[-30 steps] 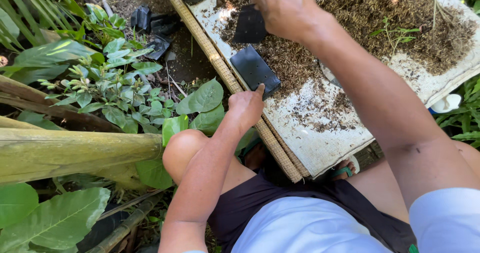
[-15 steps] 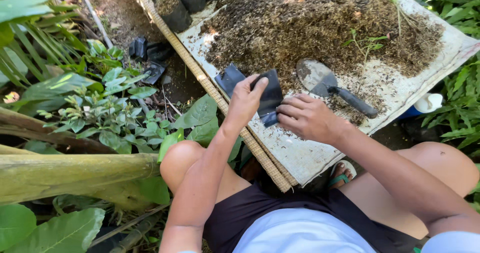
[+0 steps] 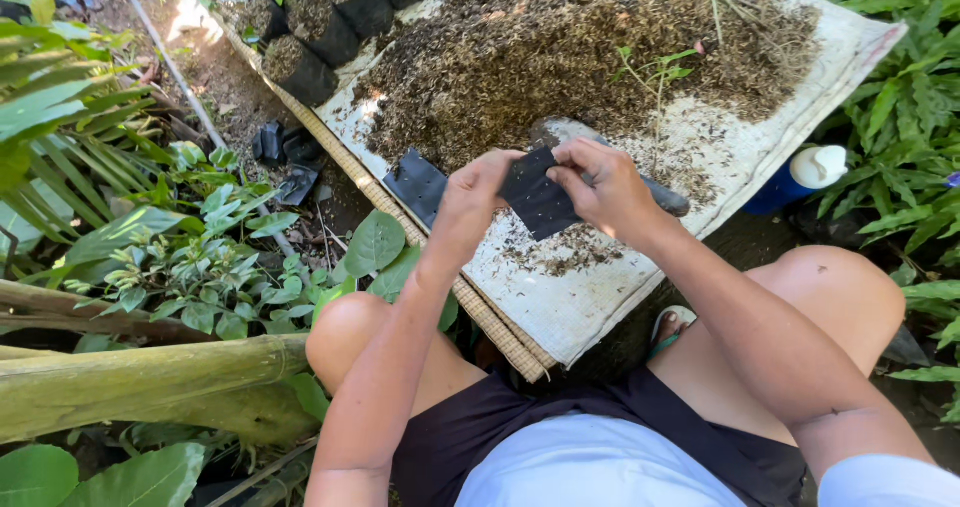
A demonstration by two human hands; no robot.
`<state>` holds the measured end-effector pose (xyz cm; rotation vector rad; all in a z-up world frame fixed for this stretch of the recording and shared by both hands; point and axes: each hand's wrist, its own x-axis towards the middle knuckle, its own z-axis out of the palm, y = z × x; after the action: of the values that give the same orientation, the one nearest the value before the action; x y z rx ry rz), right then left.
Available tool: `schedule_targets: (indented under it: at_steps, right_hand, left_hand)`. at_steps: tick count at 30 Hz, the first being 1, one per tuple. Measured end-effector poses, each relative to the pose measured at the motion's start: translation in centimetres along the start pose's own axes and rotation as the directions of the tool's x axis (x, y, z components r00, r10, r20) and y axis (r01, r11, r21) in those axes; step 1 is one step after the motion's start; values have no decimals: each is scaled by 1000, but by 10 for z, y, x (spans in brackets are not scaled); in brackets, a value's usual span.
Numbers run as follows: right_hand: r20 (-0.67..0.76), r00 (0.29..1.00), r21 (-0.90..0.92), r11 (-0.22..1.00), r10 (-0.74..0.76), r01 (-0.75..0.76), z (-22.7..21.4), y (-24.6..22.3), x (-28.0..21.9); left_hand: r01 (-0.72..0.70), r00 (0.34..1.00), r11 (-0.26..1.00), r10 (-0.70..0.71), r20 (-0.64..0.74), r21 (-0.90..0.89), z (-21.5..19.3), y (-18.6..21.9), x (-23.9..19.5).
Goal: The person plants a small seedling into a black plastic nursery bag using a hand trowel to add soil. They carefully position the seedling, fill the bag with soil, and pat it down before moving the finished bag aside.
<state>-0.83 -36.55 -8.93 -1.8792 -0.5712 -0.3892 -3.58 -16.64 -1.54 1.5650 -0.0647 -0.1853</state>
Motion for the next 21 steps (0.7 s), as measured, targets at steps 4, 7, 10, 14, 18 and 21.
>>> schedule_targets:
  at_steps: [4, 7, 10, 14, 18, 21]
  right_hand:
    - [10, 1000, 84, 996, 24, -24, -20, -26, 5]
    - [8, 994, 220, 970, 107, -106, -23, -42, 1]
    - [5, 986, 254, 953, 170, -165, -25, -42, 3]
    - [-61, 945, 324, 902, 320, -285, -24, -59, 13]
    - [-78, 901, 337, 862, 426, -379, -16, -49, 21]
    - [-53, 899, 281, 870, 435, -405, -7, -49, 26]
  left_hand:
    - [7, 999, 999, -5, 51, -32, -1, 17, 4]
    - [-5, 998, 995, -1, 69, 96, -3, 20, 3]
    - [31, 990, 992, -47, 134, 118, -5, 24, 9]
    - [64, 982, 997, -70, 175, 41, -12, 23, 16]
    - [51, 985, 999, -52, 164, 7, -19, -4, 27]
    - [-1, 998, 998, 5, 60, -65, -27, -56, 50]
